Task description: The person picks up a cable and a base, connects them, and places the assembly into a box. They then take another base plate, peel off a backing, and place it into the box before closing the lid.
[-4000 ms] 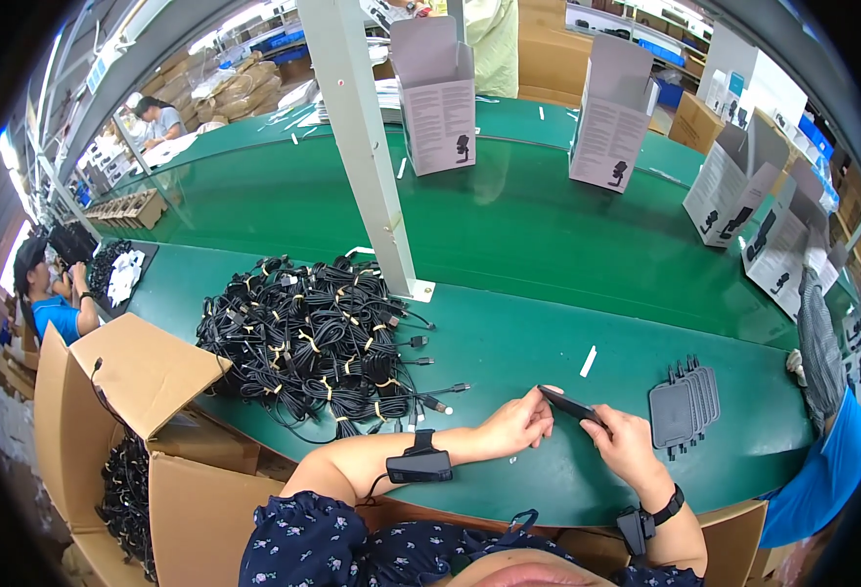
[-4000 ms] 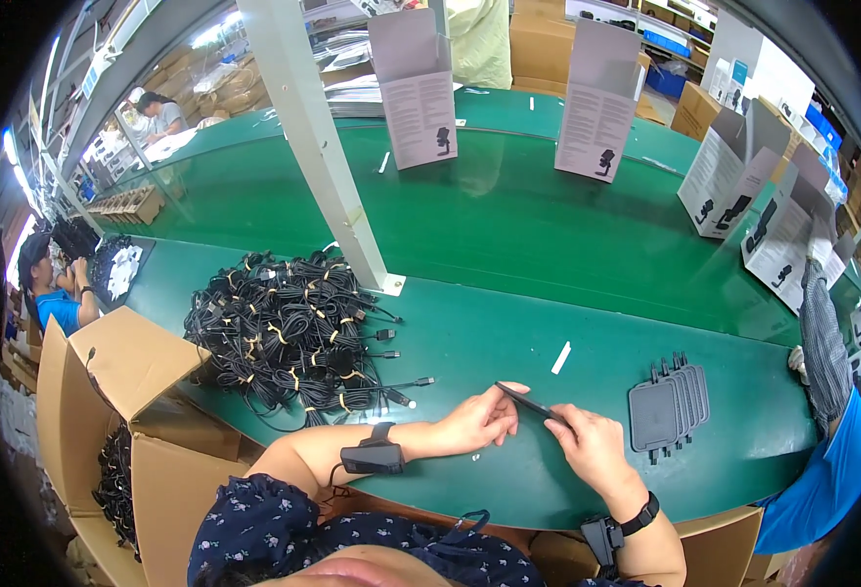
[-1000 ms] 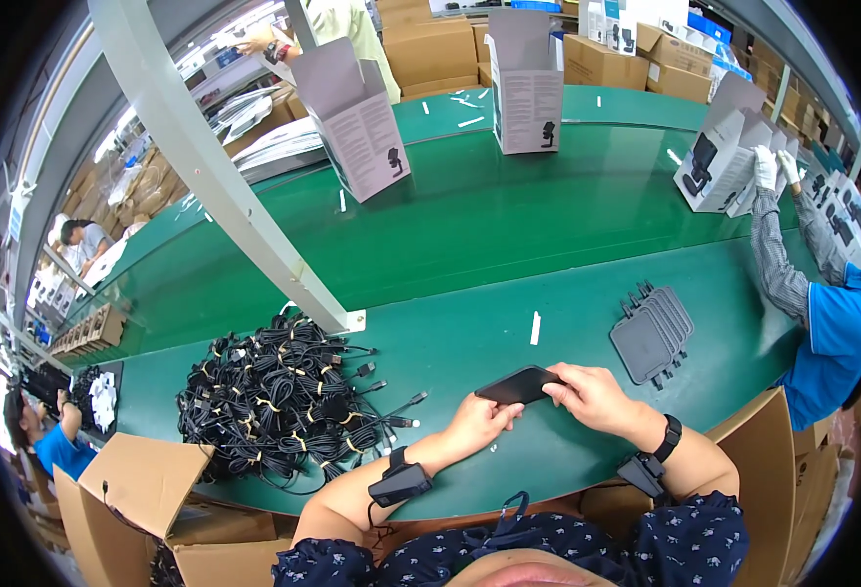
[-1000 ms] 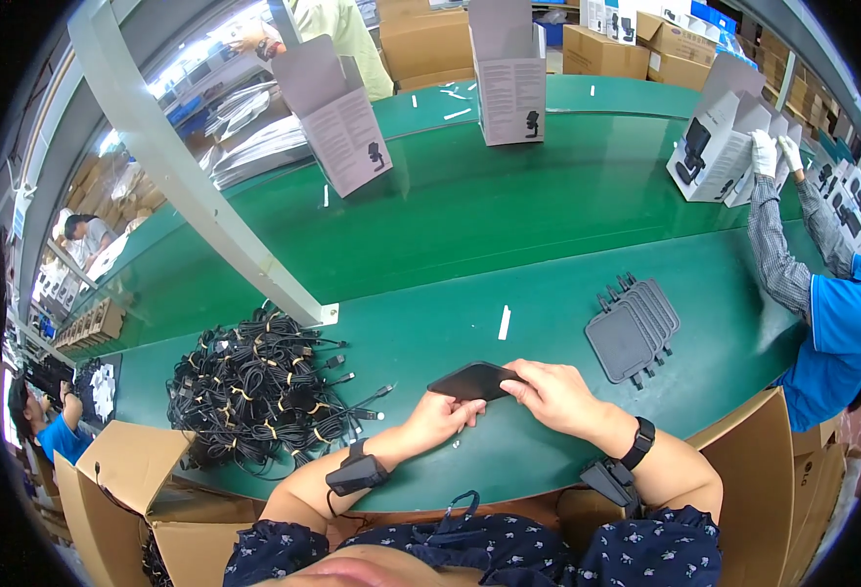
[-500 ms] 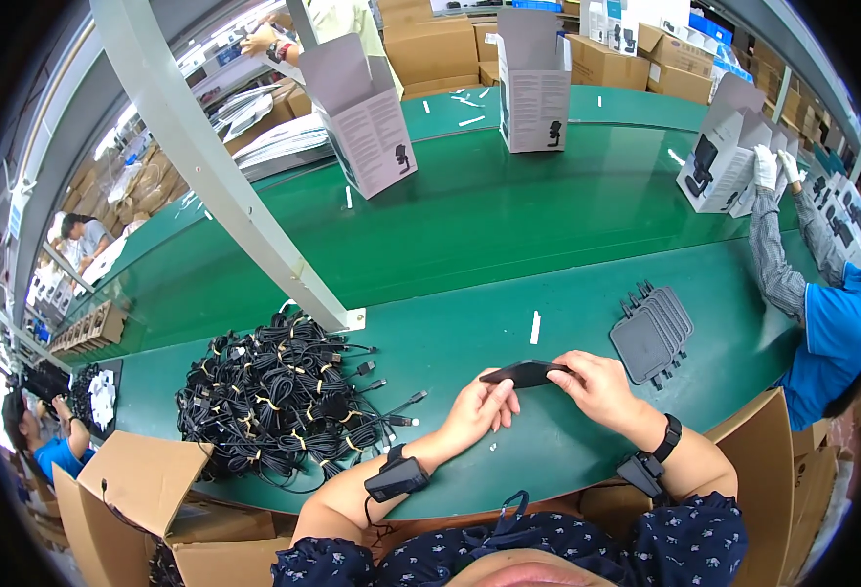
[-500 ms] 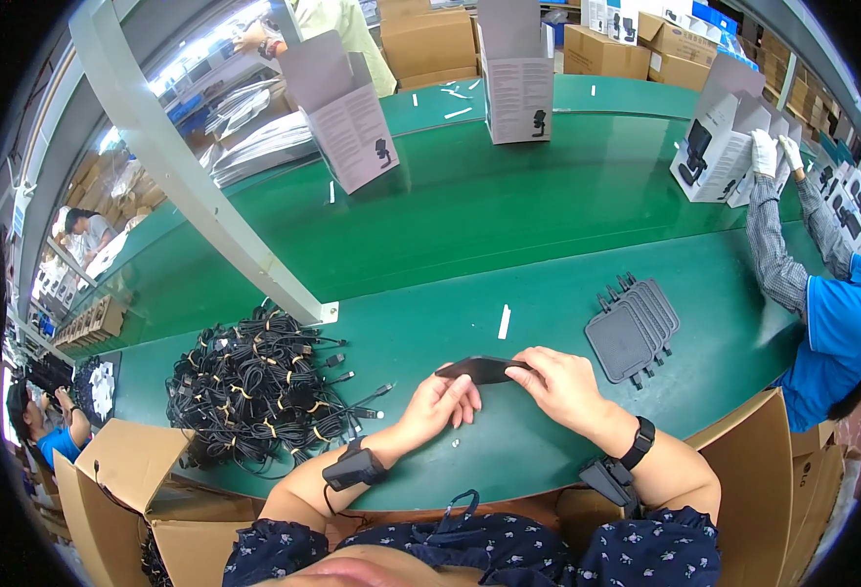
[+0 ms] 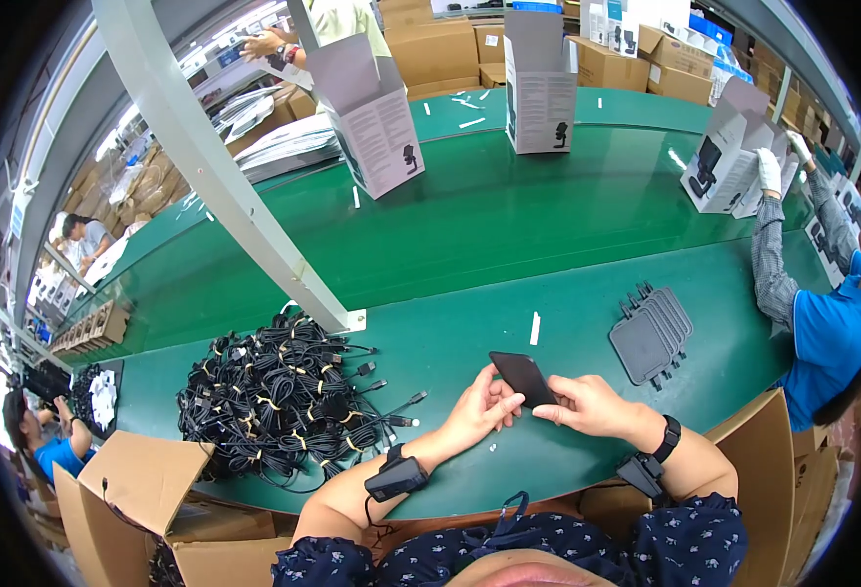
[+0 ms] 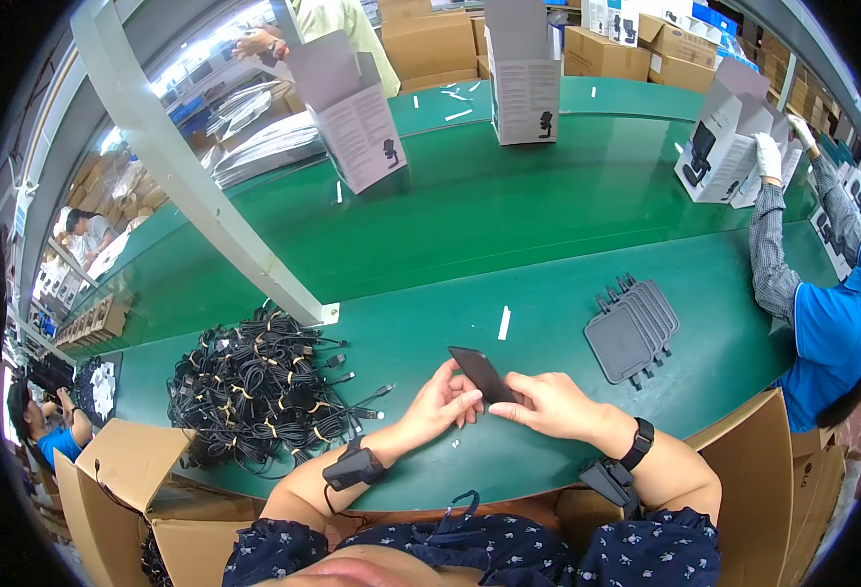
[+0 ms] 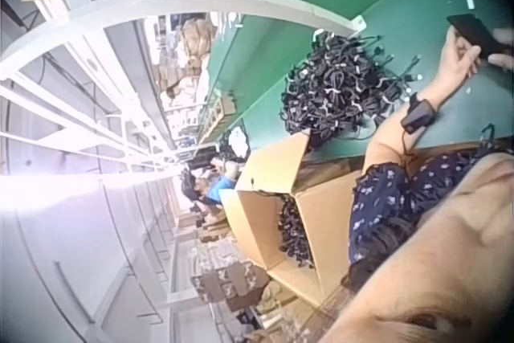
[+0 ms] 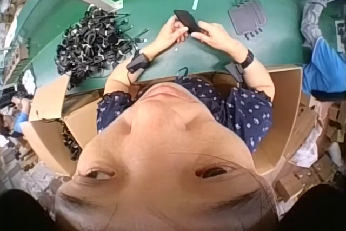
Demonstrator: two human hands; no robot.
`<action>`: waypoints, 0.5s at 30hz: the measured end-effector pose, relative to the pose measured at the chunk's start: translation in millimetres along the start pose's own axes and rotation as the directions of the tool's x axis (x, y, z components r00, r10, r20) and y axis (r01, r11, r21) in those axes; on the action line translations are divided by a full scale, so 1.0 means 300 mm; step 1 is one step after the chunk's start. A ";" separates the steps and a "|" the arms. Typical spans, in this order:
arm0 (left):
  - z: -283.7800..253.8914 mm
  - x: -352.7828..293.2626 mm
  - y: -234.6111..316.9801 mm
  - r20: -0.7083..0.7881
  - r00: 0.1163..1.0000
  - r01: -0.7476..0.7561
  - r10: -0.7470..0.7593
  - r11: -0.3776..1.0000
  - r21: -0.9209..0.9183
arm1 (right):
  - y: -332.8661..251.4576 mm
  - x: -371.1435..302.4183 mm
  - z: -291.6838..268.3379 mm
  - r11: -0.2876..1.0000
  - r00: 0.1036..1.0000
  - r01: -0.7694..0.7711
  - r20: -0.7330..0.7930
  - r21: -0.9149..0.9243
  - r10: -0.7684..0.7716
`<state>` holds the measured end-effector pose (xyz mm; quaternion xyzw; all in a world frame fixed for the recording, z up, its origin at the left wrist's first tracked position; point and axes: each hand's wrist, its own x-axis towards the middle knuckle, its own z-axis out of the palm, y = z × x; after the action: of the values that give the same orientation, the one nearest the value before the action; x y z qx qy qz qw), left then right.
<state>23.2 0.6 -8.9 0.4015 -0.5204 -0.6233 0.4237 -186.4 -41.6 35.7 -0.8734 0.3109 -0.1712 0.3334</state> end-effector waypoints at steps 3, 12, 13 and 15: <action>0.000 0.000 0.000 0.008 1.000 0.004 -0.004 1.000 0.020 | 0.002 0.001 0.004 1.000 1.000 -0.003 0.019 0.008 0.003; 0.002 -0.001 0.008 -0.020 1.000 0.009 -0.008 0.999 0.032 | -0.011 0.002 -0.004 0.999 1.000 0.014 0.026 -0.036 -0.013; 0.001 -0.001 0.008 -0.019 1.000 0.004 -0.004 0.999 0.033 | -0.011 0.003 -0.004 0.999 1.000 0.014 0.026 -0.036 -0.013; 0.001 0.000 0.009 -0.022 1.000 0.004 -0.003 0.999 0.039 | -0.009 0.003 -0.002 0.999 1.000 0.020 0.024 -0.027 -0.019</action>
<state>23.2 0.6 -6.1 0.4175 -0.5271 -0.6091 0.4205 -184.8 -40.9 37.9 -0.8828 0.3006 -0.1599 0.3236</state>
